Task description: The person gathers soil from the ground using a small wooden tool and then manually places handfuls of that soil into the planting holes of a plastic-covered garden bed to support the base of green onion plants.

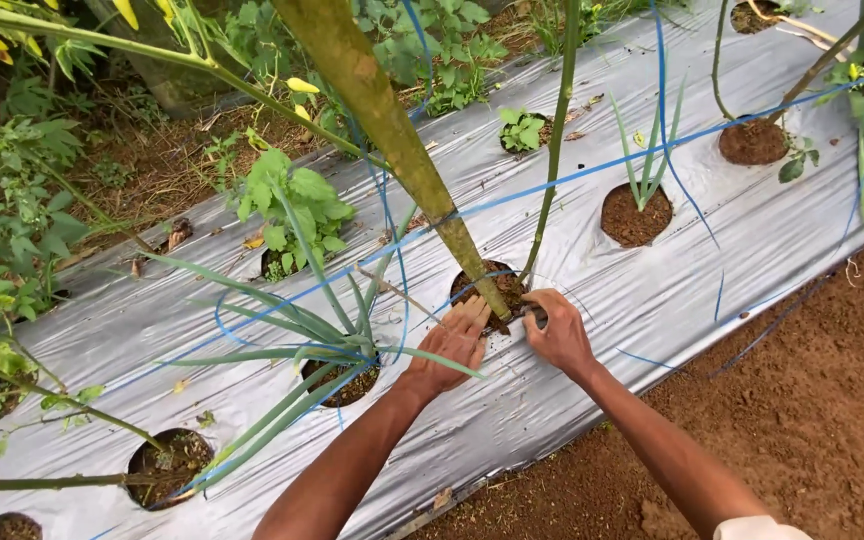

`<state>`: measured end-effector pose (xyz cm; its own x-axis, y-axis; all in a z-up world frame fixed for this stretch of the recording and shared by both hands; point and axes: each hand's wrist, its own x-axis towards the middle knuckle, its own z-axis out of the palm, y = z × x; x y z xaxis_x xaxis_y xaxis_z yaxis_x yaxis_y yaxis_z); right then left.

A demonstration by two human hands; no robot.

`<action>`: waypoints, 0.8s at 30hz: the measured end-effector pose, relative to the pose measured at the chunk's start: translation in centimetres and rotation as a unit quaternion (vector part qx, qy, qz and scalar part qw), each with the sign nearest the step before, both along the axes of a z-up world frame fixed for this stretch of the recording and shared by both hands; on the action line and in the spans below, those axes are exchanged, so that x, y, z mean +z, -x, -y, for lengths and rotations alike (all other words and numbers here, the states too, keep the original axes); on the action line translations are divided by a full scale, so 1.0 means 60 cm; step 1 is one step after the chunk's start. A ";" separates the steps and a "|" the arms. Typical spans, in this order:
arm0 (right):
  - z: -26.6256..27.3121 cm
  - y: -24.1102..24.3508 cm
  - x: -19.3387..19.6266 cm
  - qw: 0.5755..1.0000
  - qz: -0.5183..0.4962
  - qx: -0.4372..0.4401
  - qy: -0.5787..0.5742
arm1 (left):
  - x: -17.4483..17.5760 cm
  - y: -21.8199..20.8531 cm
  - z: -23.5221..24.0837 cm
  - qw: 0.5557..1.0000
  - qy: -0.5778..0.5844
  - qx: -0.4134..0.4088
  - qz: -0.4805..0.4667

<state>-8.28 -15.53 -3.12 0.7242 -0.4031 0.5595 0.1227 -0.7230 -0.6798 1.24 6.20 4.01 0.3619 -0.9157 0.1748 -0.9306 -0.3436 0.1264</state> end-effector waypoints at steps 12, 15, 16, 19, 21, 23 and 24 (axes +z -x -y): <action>0.016 -0.002 0.051 0.998 -0.016 -0.041 0.033 | 0.034 -0.041 -0.004 0.998 0.034 -0.005 -0.059; 0.037 -0.001 0.042 0.998 -0.046 -0.029 0.026 | -0.068 -0.110 0.025 0.963 0.265 -0.027 -0.041; 0.048 -0.008 0.023 0.998 -0.049 -0.021 0.013 | -0.077 -0.123 0.037 0.957 0.276 -0.009 -0.086; 0.051 -0.012 0.021 0.998 -0.063 -0.022 0.007 | -0.075 -0.142 0.059 0.962 0.207 0.058 -0.171; 0.048 -0.009 0.037 0.996 -0.079 -0.031 0.017 | -0.086 -0.158 0.083 0.963 0.130 0.107 -0.212; 0.039 0.000 0.049 0.995 -0.093 -0.021 0.001 | -0.121 -0.178 0.114 0.951 0.140 0.121 -0.250; 0.034 0.004 0.059 0.995 -0.094 -0.024 0.001 | -0.059 -0.141 0.101 0.951 0.139 0.118 -0.251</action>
